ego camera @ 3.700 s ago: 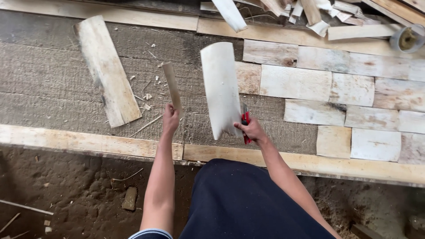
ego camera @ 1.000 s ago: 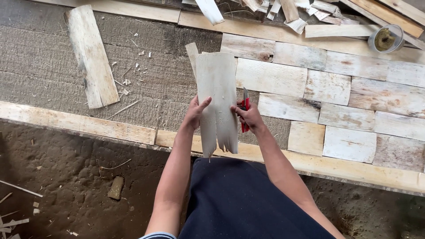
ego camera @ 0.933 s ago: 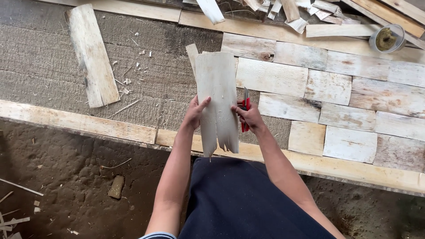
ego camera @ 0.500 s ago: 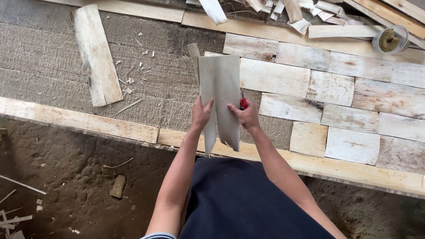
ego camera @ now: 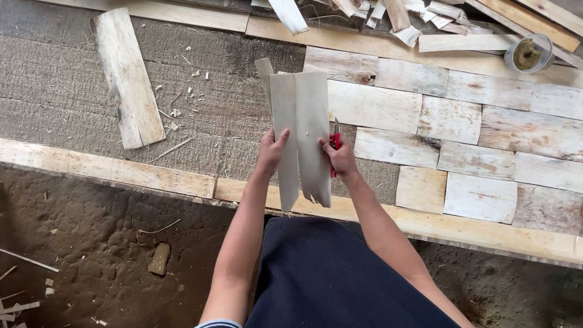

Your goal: The person uses a red utility knife to cut and trim small wooden planks on a workbench. They repeatedly measure, score, and snap the wood, then place trimmed pieces into a growing mosaic pattern on the bench surface.

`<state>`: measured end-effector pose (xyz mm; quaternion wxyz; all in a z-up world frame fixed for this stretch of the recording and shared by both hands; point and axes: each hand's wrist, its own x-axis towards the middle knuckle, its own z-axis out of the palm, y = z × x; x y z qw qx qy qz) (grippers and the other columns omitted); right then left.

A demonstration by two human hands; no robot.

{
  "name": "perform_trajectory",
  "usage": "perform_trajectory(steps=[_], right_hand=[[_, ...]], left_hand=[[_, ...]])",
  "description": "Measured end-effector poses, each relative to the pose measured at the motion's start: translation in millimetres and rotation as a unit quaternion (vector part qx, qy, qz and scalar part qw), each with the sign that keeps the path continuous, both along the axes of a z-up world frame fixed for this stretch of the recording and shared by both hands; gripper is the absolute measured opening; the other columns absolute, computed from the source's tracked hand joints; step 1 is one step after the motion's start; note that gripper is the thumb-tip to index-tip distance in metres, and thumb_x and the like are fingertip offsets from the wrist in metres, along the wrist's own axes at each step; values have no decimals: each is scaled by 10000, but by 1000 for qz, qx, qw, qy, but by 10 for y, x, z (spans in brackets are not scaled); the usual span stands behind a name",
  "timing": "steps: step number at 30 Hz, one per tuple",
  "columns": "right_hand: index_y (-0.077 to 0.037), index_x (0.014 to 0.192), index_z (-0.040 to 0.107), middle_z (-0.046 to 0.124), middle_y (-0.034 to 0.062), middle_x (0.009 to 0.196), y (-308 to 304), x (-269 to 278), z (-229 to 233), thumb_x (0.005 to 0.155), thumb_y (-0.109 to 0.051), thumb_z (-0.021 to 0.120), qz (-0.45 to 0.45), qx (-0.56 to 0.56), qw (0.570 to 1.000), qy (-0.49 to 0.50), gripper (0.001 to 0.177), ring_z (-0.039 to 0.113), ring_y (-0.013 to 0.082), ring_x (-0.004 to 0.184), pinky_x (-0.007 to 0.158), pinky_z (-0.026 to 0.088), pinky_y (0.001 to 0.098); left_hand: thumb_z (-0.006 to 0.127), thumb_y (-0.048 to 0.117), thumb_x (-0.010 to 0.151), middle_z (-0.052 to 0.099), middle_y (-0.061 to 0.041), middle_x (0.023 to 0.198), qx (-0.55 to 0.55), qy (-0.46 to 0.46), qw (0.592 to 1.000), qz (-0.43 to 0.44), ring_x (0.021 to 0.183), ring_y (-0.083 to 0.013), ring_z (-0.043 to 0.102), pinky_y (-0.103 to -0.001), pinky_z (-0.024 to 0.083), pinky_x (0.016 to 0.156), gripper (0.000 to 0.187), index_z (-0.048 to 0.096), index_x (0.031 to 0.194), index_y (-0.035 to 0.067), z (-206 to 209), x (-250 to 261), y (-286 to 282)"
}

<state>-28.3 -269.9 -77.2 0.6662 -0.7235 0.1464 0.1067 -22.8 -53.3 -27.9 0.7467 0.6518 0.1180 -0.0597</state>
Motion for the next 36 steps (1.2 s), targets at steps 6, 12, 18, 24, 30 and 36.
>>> perform_trajectory(steps=[6, 12, 18, 24, 30, 36], right_hand=[[-124, 1105, 673, 746, 57, 867, 9, -9, -288, 923, -302, 822, -24, 225, 971, 76, 295, 732, 191, 767, 688, 616, 333], [-116, 1031, 678, 736, 85, 788, 87, -22, 199, 845, -229, 886, 6, 156, 988, -3, 301, 729, 190, 696, 613, 621, 325], [-41, 787, 594, 552, 146, 575, 486, -141, 876, 768, -340, 936, 17, -137, 980, -143, 455, 596, 239, 562, 503, 466, 340], [-66, 889, 631, 620, 222, 694, 347, -88, 134, 824, -256, 889, 4, -164, 967, -195, 328, 689, 346, 667, 574, 524, 406], [-79, 989, 724, 703, 35, 712, 119, 68, 200, 839, -199, 894, -22, 84, 995, -44, 256, 685, 134, 609, 590, 609, 291], [-71, 1070, 728, 695, 90, 732, -63, 126, 232, 865, -222, 873, 13, 103, 994, -35, 293, 690, 181, 587, 578, 620, 318]], left_hand=[[791, 178, 873, 761, -128, 862, -233, 56, 971, 4, 734, -268, 766, -404, 620, 669, 217, 685, 1056, 131, -78, 8, 8], [841, 325, 878, 754, -70, 840, -121, 61, 991, 14, 768, -207, 758, -387, 608, 717, 245, 694, 977, 156, -62, 98, -18], [634, 174, 978, 694, -275, 856, 329, -118, 936, 45, 817, -493, 714, -545, 569, 657, 197, 676, 1032, -10, -229, 123, -251], [594, 209, 980, 682, -273, 941, 324, -114, 938, 54, 892, -539, 671, -647, 534, 762, 248, 653, 1148, 37, -453, 170, -213], [752, 232, 941, 741, -114, 746, -55, -24, 998, 19, 670, -213, 743, -367, 600, 624, 184, 642, 882, 96, 150, 94, -11], [763, 219, 937, 751, -201, 794, -161, 26, 986, 33, 679, -288, 766, -426, 627, 592, 192, 632, 930, 79, 17, 74, 29]])
